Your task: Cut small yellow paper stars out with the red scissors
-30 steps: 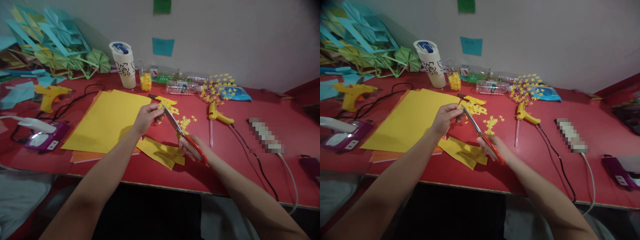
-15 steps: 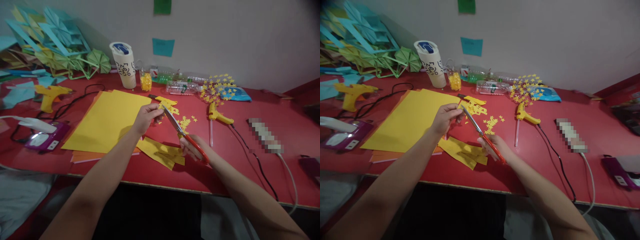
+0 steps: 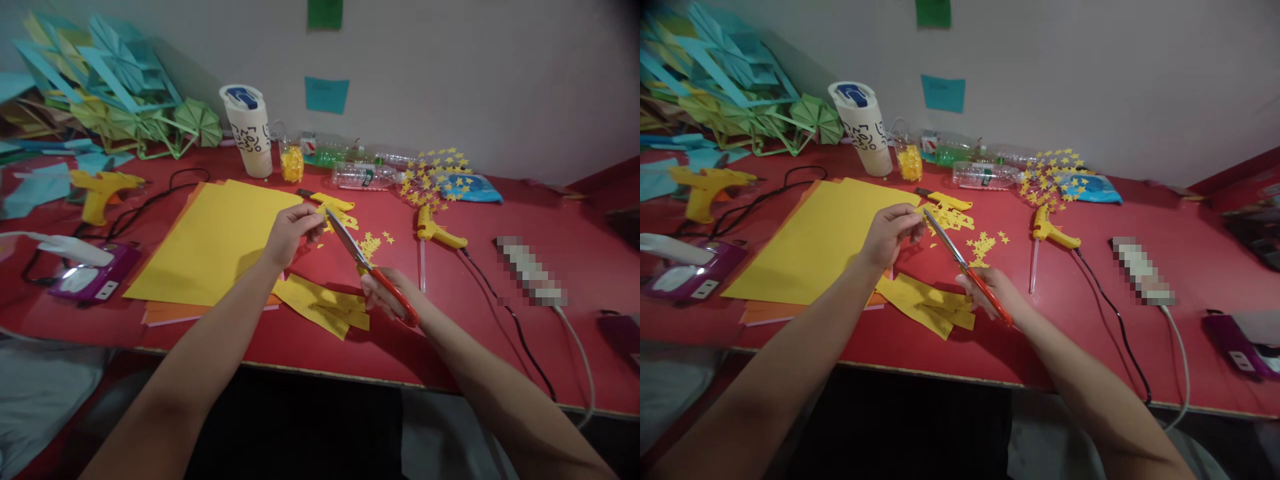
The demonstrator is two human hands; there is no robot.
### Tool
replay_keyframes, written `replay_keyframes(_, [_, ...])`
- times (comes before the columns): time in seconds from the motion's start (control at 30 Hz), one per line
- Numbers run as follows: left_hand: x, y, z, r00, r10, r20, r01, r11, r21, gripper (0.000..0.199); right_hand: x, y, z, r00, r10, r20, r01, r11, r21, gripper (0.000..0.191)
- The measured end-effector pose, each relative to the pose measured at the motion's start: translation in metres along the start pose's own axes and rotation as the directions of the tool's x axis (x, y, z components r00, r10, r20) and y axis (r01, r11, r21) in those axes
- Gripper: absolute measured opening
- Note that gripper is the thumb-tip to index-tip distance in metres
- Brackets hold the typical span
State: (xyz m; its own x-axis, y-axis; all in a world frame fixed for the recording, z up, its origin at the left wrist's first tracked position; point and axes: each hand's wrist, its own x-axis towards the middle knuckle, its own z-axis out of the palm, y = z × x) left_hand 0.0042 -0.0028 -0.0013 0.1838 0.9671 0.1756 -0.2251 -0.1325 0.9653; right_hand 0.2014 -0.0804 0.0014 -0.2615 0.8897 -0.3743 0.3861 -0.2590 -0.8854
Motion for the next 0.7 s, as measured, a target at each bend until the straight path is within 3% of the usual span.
replay_keyframes(0.2, [0.0011,0.0010,0.0014,0.998,0.014,-0.066,-0.016,1.000,-0.017,0.013,0.0002,0.0003,0.0004,1.000,-0.011,0.016,0.011,1.000,-0.006,0.052])
replay_keyframes(0.7, [0.0023,0.0004,0.0009,0.997,0.000,-0.071,-0.006,0.996,-0.090,0.010,-0.0008,0.0001,0.0012,1.000,-0.023,-0.003,0.023,0.999,-0.026,0.049])
